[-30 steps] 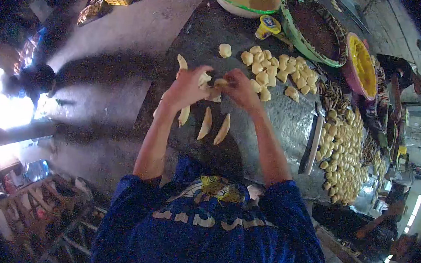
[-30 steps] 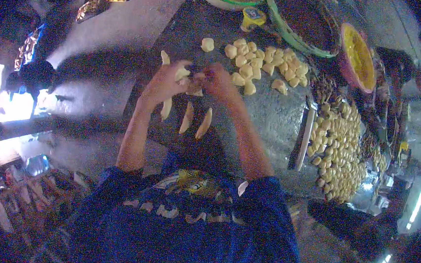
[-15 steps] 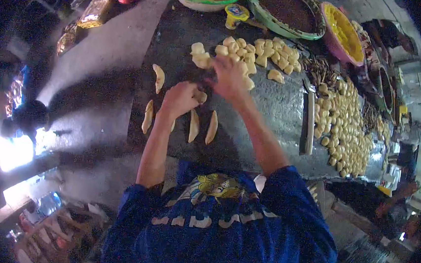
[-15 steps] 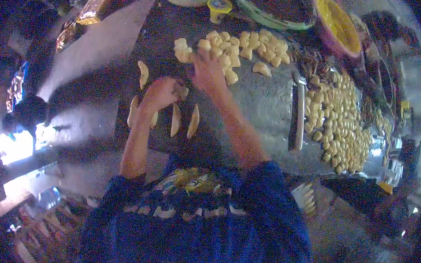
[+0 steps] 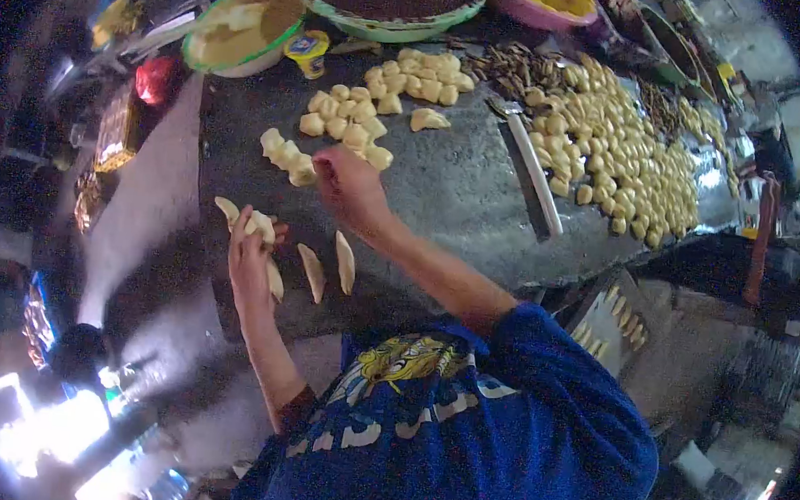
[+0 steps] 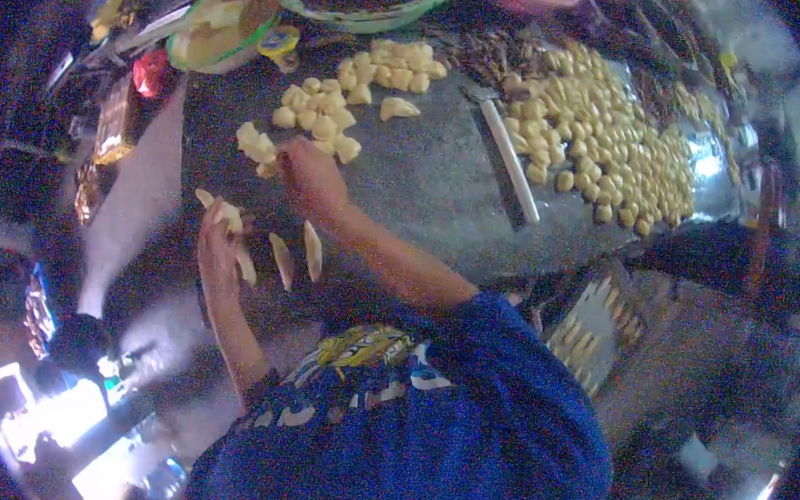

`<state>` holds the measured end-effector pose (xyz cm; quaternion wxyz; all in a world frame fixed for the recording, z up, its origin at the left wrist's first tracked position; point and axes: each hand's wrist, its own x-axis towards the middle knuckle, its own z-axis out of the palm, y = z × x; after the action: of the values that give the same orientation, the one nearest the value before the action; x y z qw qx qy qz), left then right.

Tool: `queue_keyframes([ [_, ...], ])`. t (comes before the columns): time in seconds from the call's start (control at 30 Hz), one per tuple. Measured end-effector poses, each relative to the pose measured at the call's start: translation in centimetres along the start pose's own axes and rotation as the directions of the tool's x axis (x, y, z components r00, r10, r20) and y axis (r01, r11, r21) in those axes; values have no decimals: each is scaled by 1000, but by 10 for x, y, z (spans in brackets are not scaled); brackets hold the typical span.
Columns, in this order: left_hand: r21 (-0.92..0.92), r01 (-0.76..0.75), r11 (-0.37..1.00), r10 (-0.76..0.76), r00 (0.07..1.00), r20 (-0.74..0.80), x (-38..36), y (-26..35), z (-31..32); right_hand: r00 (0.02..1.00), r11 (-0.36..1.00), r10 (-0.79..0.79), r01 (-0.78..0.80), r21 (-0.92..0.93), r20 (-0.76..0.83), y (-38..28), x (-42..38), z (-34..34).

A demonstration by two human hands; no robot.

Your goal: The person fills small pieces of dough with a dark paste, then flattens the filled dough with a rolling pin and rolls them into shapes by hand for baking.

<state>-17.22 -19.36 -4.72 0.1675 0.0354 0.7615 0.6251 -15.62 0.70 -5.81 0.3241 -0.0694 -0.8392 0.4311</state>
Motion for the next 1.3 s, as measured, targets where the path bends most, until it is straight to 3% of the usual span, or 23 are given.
queue_keyframes([
  [0.07,-354,14,935,-5,1000,26,-19,8,14,910,924,280,-342,171,306,5,-13,-7],
  [0.1,-519,16,854,6,999,42,-27,18,27,947,970,136,-187,155,292,-9,-18,-22],
  [0.13,-355,31,934,-63,995,-79,-40,39,44,963,990,-11,-27,138,271,-23,-23,-36],
  [0.2,-81,-102,991,92,989,-114,-47,0,54,909,938,-318,261,228,269,-27,-43,-51],
  [0.27,-252,-99,963,83,994,-71,-62,-9,78,835,943,-325,254,213,443,-28,-55,-85],
  [0.3,-519,9,855,-15,1000,-6,-73,1,91,847,952,-299,232,201,439,-32,-59,-105],
  [0.4,-332,21,943,-65,990,-122,-102,14,128,879,956,-294,265,127,376,-34,-79,-143],
  [0.43,-5,-185,983,183,976,-121,-108,8,134,884,940,-337,338,54,323,-22,-91,-144],
  [0.47,310,-379,872,413,909,-49,-115,4,141,880,914,-383,405,-20,279,-17,-95,-154],
  [0.5,574,-524,630,590,803,85,-120,1,149,893,932,-352,363,14,279,-10,-98,-165],
  [0.57,115,-503,857,499,864,66,-130,10,175,913,956,-294,280,91,282,-2,-101,-186],
  [0.63,-20,-506,862,506,859,79,-136,9,191,971,984,-179,175,37,161,3,-112,-198],
  [0.67,91,-563,821,556,826,88,-141,5,193,988,993,-115,114,17,99,4,-118,-203],
  [0.73,72,-469,880,468,883,37,-148,1,200,996,989,-3,-10,149,91,10,-124,-207],
  [0.8,-211,-135,968,130,991,-36,-163,31,221,998,981,44,-52,185,46,10,-127,-207],
  [0.87,-294,-56,954,49,998,-30,-166,36,223,999,991,25,-20,132,-37,4,-133,-205],
  [0.9,-330,-12,944,1,999,-33,-169,40,220,997,989,80,-82,126,23,4,-137,-202],
  [0.93,-225,-52,973,40,997,-60,-167,51,221,988,984,128,-137,114,81,9,-135,-200],
  [1.03,179,-417,891,443,885,-146,-142,40,218,974,980,139,-161,117,176,5,-117,-197],
  [1.07,74,-330,941,336,937,-99,-133,38,212,972,976,137,-165,140,189,-1,-111,-195],
  [1.17,320,-275,907,290,957,3,-120,67,197,932,914,299,-342,220,205,-25,-88,-200],
  [1.2,127,-271,954,277,960,-30,-113,66,193,901,871,380,-424,249,207,-32,-81,-200],
  [1.3,414,-702,579,778,628,-23,-97,81,183,910,951,297,-310,-3,290,-36,-68,-192],
])
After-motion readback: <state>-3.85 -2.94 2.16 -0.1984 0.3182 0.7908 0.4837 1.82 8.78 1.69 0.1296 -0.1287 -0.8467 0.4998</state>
